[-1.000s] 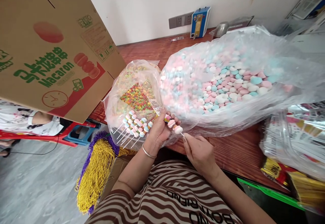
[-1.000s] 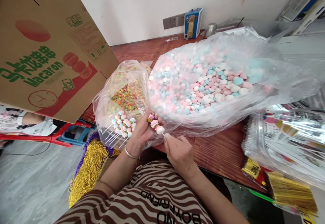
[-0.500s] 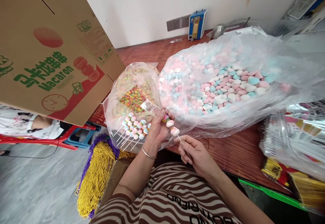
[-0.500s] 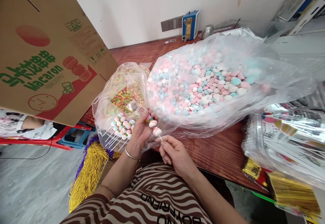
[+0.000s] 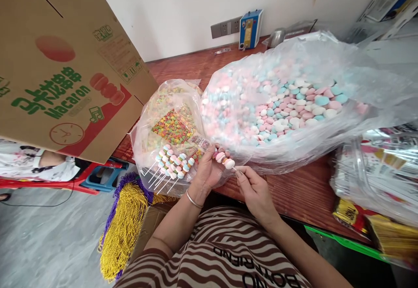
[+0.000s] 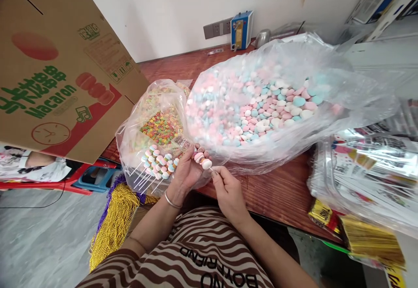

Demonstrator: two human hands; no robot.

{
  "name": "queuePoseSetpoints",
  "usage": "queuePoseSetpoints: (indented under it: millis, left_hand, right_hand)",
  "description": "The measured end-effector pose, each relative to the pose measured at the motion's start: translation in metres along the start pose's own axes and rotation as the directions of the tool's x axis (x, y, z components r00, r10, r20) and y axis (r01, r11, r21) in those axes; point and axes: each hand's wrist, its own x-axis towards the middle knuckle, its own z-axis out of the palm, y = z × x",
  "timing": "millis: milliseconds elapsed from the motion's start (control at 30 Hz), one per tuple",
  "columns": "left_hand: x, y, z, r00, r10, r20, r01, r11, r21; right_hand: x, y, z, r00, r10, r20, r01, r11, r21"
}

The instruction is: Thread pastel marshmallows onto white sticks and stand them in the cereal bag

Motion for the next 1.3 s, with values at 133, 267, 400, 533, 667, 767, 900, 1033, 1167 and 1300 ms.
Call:
queuePoseSetpoints:
  millis: [133, 267, 400, 533, 667, 767, 900, 1033, 1167, 1300]
  left_hand:
    - [0.0, 0.009, -0.002, 0.997, 0.008, 0.08, -0.009, 1.0, 0.021]
    - [-0.001, 0.011, 0.001, 0.992, -0.035, 0.121, 0.025, 0.996, 0.086]
    - [0.002, 0.009, 0.005, 0.994, -0.028, 0.105, 0.023, 0.999, 0.046]
    - [0.008, 0.008, 0.008, 0.997, 0.069, -0.022, -0.068, 0.997, 0.041]
    - [0.011, 0.01, 0.011, 0.978, 0.177, -0.115, -0.166, 0.981, 0.099]
    - [0.01, 0.012, 0.014, 0.972, 0.196, -0.132, -0.176, 0.973, 0.151]
    - [0.009, 0.012, 0.015, 0.975, 0.196, -0.107, -0.171, 0.963, 0.21]
    - [0.01, 0.01, 0.009, 0.982, 0.19, -0.007, -0.186, 0.965, 0.186]
    - [0.009, 0.008, 0.007, 0.993, 0.09, 0.08, -0.102, 0.982, 0.157]
    - [0.003, 0.003, 0.014, 0.994, -0.014, 0.105, 0.003, 0.995, 0.102]
  right_hand:
    - [0.001, -0.003, 0.002, 0.906, 0.325, 0.27, -0.421, 0.74, 0.525]
    - [-0.002, -0.004, 0.004, 0.818, 0.33, 0.471, -0.572, 0.546, 0.612]
    - [-0.007, -0.001, 0.008, 0.853, 0.286, 0.436, -0.501, 0.683, 0.532]
    - [-0.007, 0.005, 0.005, 0.994, -0.003, 0.106, 0.002, 1.0, 0.01]
    - [-0.004, 0.014, -0.005, 0.808, -0.584, 0.077, 0.471, 0.562, -0.68]
    - [-0.001, 0.017, -0.01, 0.694, -0.684, 0.226, 0.503, 0.235, -0.832]
    - [0.0, 0.014, -0.011, 0.747, -0.651, 0.133, 0.488, 0.402, -0.775]
    - [0.0, 0.007, -0.007, 0.988, -0.156, -0.014, 0.151, 0.975, -0.163]
    - [0.0, -0.001, -0.003, 0.921, 0.29, 0.26, -0.385, 0.781, 0.493]
    - [0.0, -0.005, 0.0, 0.868, 0.321, 0.38, -0.497, 0.582, 0.644]
